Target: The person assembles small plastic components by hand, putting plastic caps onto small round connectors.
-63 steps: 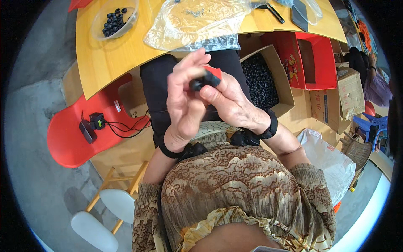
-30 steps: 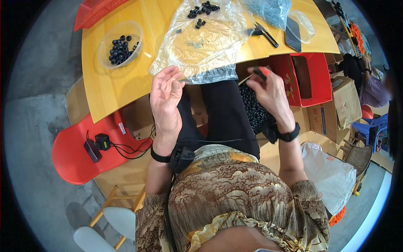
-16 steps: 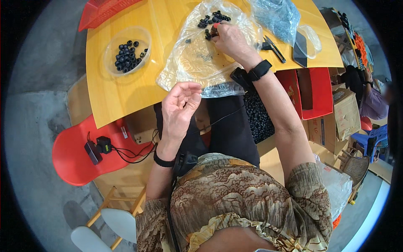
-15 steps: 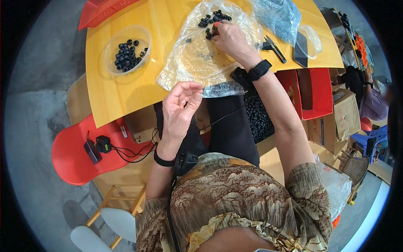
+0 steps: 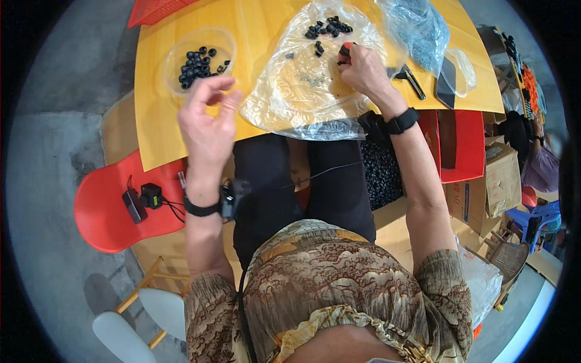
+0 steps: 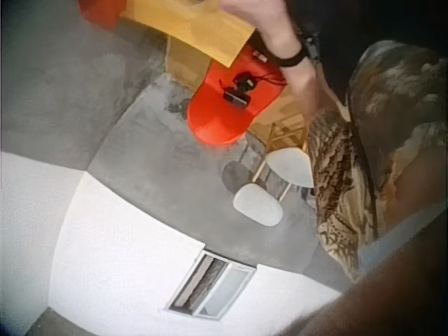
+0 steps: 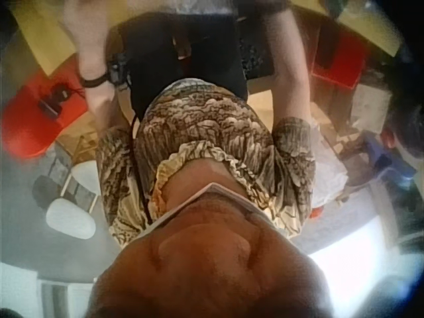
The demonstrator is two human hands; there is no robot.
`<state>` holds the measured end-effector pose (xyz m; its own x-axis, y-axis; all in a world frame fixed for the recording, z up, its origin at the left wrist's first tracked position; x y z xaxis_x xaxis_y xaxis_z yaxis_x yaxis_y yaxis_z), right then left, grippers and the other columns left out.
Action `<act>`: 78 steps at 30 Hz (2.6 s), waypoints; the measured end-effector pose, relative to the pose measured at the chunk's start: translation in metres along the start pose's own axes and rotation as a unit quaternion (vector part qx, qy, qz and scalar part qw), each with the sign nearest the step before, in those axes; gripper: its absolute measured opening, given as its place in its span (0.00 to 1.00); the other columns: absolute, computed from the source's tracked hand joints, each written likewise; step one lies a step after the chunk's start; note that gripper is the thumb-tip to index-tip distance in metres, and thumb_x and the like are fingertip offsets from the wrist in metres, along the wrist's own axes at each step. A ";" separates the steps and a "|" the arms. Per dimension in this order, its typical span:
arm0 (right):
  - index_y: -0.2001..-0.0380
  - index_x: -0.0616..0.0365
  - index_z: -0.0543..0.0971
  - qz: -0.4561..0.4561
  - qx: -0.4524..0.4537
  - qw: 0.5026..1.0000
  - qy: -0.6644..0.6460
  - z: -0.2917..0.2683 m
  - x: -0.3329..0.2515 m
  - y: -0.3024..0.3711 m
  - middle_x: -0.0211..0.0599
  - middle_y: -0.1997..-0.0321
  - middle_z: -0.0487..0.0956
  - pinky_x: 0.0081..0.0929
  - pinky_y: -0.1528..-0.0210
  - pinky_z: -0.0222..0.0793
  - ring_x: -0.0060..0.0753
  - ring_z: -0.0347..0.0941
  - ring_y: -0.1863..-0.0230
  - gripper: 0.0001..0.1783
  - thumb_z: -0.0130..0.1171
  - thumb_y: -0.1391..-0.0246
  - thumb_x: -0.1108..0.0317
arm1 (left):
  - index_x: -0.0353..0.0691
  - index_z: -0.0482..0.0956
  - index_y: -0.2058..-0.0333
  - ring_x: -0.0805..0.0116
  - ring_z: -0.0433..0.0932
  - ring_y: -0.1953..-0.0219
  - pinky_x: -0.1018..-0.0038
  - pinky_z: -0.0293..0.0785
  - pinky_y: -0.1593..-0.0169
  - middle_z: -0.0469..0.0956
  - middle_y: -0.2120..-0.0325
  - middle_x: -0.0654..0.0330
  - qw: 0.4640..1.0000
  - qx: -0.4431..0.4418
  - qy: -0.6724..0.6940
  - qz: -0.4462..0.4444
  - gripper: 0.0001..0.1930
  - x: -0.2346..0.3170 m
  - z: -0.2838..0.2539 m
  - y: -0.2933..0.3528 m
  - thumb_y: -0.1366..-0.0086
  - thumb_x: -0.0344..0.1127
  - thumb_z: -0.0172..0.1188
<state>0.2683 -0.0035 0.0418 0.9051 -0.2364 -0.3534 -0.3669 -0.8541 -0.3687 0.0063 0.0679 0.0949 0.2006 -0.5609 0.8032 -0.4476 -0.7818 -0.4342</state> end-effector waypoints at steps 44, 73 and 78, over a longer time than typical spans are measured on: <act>0.76 0.60 0.73 -0.002 -0.027 0.997 -0.079 0.027 -0.005 0.001 0.49 0.75 0.75 0.36 0.69 0.69 0.49 0.73 0.72 0.07 0.54 0.63 0.70 | 0.31 0.75 0.65 0.78 0.73 0.73 0.82 0.70 0.69 0.76 0.75 0.60 0.967 -0.160 0.193 -0.031 0.09 0.010 0.098 -0.058 0.47 0.23 0.54; 0.76 0.62 0.74 -0.040 -0.002 0.944 -0.328 -0.046 -0.075 0.068 0.33 0.76 0.73 0.20 0.71 0.64 0.24 0.69 0.75 0.05 0.59 0.60 0.77 | 0.30 0.73 0.65 0.72 0.75 0.76 0.81 0.73 0.69 0.76 0.74 0.56 0.809 -0.114 0.549 -0.175 0.12 -0.009 0.067 0.064 0.48 0.27 0.62; 0.76 0.61 0.74 -0.081 0.010 0.927 -0.367 -0.065 -0.108 0.097 0.36 0.74 0.73 0.22 0.72 0.67 0.32 0.72 0.73 0.08 0.62 0.64 0.77 | 0.31 0.72 0.65 0.74 0.75 0.75 0.80 0.73 0.68 0.76 0.73 0.56 0.827 -0.118 0.533 -0.136 0.12 0.005 0.061 0.072 0.49 0.23 0.62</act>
<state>0.1484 -0.0910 0.0999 0.5617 0.2792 -0.7788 -0.2490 -0.8406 -0.4809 0.0282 -0.0077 0.0426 -0.5039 0.2846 0.8155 -0.6953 -0.6938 -0.1875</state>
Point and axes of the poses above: each hand's wrist, its own y-axis away from the middle knuckle, its own z-axis out of the palm, x = y × z, the point moved 6 cm from there along -y, towards the middle knuckle
